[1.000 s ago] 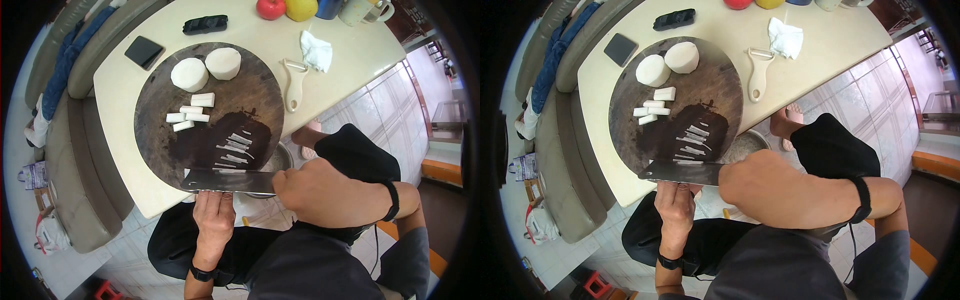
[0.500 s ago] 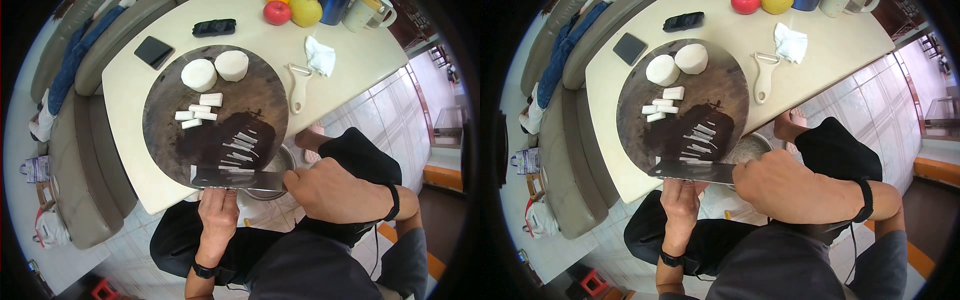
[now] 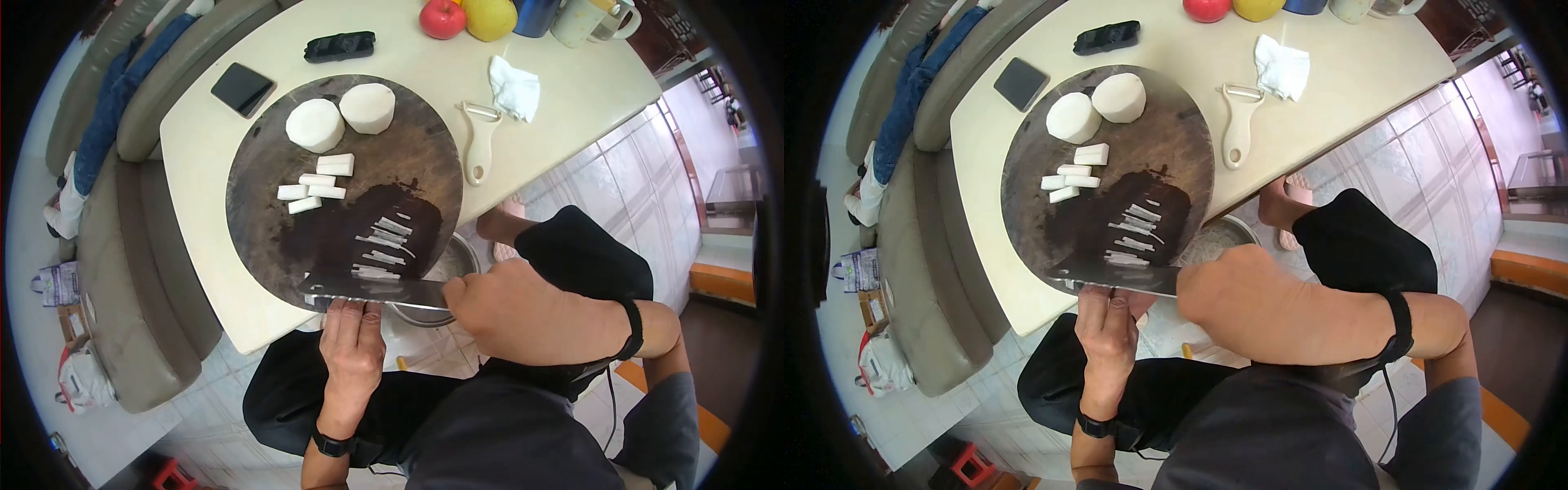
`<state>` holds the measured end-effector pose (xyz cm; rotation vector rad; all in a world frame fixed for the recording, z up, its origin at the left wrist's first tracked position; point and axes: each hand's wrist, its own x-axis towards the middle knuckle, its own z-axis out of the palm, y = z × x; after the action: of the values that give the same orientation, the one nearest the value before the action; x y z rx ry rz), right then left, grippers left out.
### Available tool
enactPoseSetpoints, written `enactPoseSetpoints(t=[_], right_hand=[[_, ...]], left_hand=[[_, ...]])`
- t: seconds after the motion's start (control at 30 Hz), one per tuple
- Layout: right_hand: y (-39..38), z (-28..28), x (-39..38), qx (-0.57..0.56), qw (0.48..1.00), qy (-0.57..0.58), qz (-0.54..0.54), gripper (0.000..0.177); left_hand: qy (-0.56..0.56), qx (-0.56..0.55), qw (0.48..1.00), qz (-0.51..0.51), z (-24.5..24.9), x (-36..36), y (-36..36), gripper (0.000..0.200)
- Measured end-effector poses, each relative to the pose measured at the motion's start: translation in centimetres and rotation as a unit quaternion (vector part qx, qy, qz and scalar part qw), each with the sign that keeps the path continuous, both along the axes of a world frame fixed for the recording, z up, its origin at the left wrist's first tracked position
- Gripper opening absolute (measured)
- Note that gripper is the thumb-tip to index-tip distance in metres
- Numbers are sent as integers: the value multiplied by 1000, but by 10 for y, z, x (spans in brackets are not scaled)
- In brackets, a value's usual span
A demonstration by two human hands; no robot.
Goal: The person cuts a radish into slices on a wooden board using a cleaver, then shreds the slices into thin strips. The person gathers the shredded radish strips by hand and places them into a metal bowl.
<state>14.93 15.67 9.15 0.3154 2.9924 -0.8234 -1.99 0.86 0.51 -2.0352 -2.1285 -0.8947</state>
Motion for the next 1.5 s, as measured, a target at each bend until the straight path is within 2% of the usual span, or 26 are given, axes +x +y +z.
enactPoseSetpoints(t=[0.17,0.23,0.43,0.57,0.63,0.8,0.9,1.2,1.3,1.43,1.5], right_hand=[[5,7,8,-24,998,-54,0,13],[7,13,10,-27,997,-72,7,14],[7,13,8,-9,992,-124,36,21],[-7,8,-4,10,997,-73,20,19],[-10,5,-4,29,998,-62,12,17],[-1,-3,2,-17,999,-44,-21,16],[8,6,7,-44,997,-69,-13,17],[18,19,6,-28,991,-125,33,17],[15,14,-1,-38,993,-94,58,16],[11,7,-2,-41,996,-74,32,20],[12,6,0,-61,995,-80,-1,14]], left_hand=[[13,21,1000,0,-5,-1,1,26],[-20,11,1000,2,-4,-1,1,26],[1,-8,1000,-9,1,-2,-3,26],[-5,7,1000,-21,-2,-2,-3,18],[-9,-8,1000,-19,0,-2,-4,24],[2,13,1000,0,-2,1,-1,29],[7,20,1000,-2,-5,0,0,27],[1,3,1000,-13,-2,-3,-2,25],[0,3,1000,-15,-3,-3,0,24],[10,7,1000,-10,-4,-3,-3,31],[14,17,1000,-9,-6,-2,-2,33]])
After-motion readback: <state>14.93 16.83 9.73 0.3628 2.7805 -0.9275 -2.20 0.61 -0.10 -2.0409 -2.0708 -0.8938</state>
